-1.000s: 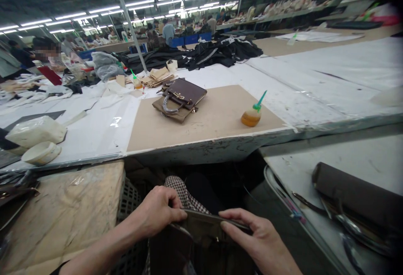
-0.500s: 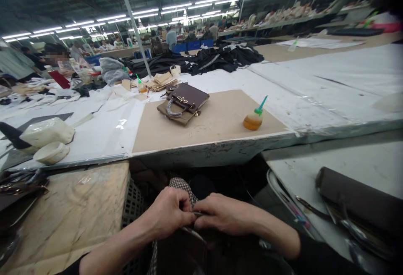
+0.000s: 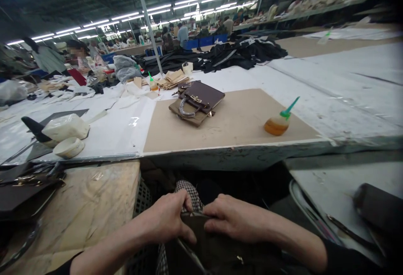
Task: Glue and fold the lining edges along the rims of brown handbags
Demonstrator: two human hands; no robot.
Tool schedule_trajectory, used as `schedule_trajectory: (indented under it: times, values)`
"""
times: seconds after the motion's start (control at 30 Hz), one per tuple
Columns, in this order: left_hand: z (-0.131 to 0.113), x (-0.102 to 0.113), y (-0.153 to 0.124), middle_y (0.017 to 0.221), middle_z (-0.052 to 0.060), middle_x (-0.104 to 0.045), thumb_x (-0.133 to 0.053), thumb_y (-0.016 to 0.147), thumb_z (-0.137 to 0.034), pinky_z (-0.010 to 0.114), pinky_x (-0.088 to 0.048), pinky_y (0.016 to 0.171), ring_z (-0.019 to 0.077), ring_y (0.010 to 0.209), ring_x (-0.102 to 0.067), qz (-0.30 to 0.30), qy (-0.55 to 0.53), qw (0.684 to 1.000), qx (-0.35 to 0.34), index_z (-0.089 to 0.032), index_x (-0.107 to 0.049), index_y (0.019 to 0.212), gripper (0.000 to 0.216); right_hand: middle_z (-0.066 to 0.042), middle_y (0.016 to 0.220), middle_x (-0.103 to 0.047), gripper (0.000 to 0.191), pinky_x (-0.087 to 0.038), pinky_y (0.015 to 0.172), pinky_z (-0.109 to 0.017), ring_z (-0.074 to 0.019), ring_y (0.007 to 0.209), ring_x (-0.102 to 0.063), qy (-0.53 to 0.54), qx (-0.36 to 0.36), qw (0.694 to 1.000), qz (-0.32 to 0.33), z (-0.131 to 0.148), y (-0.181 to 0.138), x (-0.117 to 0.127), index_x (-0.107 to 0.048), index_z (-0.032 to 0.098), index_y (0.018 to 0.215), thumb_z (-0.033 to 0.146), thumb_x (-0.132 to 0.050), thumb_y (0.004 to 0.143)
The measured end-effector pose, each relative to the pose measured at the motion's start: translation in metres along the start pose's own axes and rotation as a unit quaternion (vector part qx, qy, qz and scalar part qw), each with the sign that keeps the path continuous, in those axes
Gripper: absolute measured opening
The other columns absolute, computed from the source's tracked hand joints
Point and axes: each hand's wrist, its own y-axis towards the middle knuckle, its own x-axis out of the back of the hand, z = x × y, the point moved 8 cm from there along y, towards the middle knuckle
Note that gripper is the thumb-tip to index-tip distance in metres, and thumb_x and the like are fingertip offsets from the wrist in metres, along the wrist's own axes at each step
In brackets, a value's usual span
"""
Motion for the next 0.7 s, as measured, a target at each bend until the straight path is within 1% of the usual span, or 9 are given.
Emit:
schedule_trajectory:
  times: [0.07,0.13,0.2,0.27,0.37,0.43,0.53,0.63,0.7]
  values:
    - [0.013,0.002,0.004,0.090,-0.002,-0.063,-0.089,0.052,-0.026,0.024,-0.035,0.060,0.0176,0.078,-0.056,-0.011,-0.047,0.999,0.008,-0.022,-0.051,0.098,0.060,0.004,0.058,-0.054,0.021,-0.032,0.052,-0.020,-0.0106,0.055,-0.049,0.027,-0.006,1.000,0.003,-0.006,-0.001,-0.004,-0.066,0.017,0.071,0.024,-0.061,0.090]
    - [0.023,0.002,0.006,0.096,-0.001,-0.064,-0.088,0.052,-0.022,0.023,-0.038,0.063,0.0166,0.080,-0.057,-0.003,-0.104,0.995,0.012,-0.021,-0.048,0.097,0.060,0.005,0.057,-0.052,0.022,-0.030,0.050,-0.020,-0.0101,0.053,-0.047,0.052,-0.018,0.998,0.007,-0.012,-0.003,-0.007,-0.066,0.017,0.071,0.025,-0.060,0.090]
    - [0.028,0.000,0.004,0.100,0.000,-0.065,-0.087,0.053,-0.019,0.023,-0.040,0.067,0.0173,0.085,-0.059,0.027,-0.148,0.989,0.010,-0.021,-0.049,0.096,0.057,0.004,0.059,-0.057,0.020,-0.032,0.050,-0.020,-0.0109,0.055,-0.050,0.067,-0.028,0.997,0.006,-0.016,-0.005,-0.009,-0.068,0.017,0.074,0.026,-0.059,0.090]
    - [0.027,-0.001,-0.001,0.097,-0.001,-0.067,-0.084,0.059,-0.021,0.024,-0.042,0.070,0.0178,0.087,-0.059,0.063,-0.170,0.983,0.012,-0.020,-0.054,0.100,0.050,0.002,0.068,-0.064,0.015,-0.036,0.054,-0.020,-0.0129,0.061,-0.057,0.077,-0.032,0.997,0.001,-0.018,-0.006,-0.009,-0.071,0.018,0.084,0.024,-0.059,0.089]
    - [0.023,0.001,-0.009,0.091,-0.002,-0.067,-0.075,0.073,-0.030,0.025,-0.042,0.072,0.0174,0.085,-0.059,0.085,-0.161,0.983,0.005,-0.019,-0.065,0.100,0.030,0.000,0.086,-0.073,0.020,-0.042,0.064,-0.020,-0.0164,0.077,-0.064,0.114,-0.038,0.993,-0.005,-0.022,-0.008,-0.010,-0.073,0.022,0.102,0.021,-0.058,0.088]
    - [0.022,0.003,-0.012,0.089,-0.002,-0.067,-0.069,0.080,-0.033,0.025,-0.042,0.072,0.0171,0.084,-0.059,0.077,-0.157,0.985,-0.008,-0.018,-0.069,0.096,0.021,0.000,0.094,-0.074,0.027,-0.045,0.069,-0.021,-0.0176,0.083,-0.066,0.156,-0.038,0.987,0.007,-0.023,-0.009,-0.012,-0.072,0.024,0.109,0.019,-0.057,0.087]
    - [0.024,0.002,-0.013,0.084,-0.002,-0.065,-0.063,0.085,-0.034,0.024,-0.040,0.070,0.0154,0.079,-0.056,0.060,-0.157,0.986,-0.022,-0.018,-0.070,0.094,0.020,0.000,0.099,-0.074,0.031,-0.046,0.070,-0.021,-0.0178,0.085,-0.066,0.189,-0.033,0.981,0.026,-0.023,-0.008,-0.015,-0.071,0.024,0.112,0.017,-0.055,0.087]
    - [0.024,-0.001,-0.012,0.080,-0.002,-0.063,-0.061,0.086,-0.033,0.023,-0.038,0.067,0.0141,0.074,-0.054,0.051,-0.154,0.986,-0.030,-0.017,-0.070,0.093,0.020,-0.001,0.100,-0.074,0.033,-0.046,0.069,-0.021,-0.0172,0.083,-0.065,0.170,-0.023,0.985,0.034,-0.018,0.001,-0.015,-0.070,0.023,0.116,0.018,-0.056,0.087]
    - [0.021,-0.003,-0.012,0.080,-0.002,-0.064,-0.061,0.086,-0.031,0.023,-0.039,0.067,0.0142,0.074,-0.055,0.050,-0.155,0.986,-0.035,-0.017,-0.070,0.093,0.018,-0.001,0.097,-0.073,0.030,-0.045,0.067,-0.021,-0.0165,0.079,-0.064,0.146,-0.004,0.988,0.045,-0.012,0.010,-0.017,-0.070,0.022,0.116,0.022,-0.059,0.088]
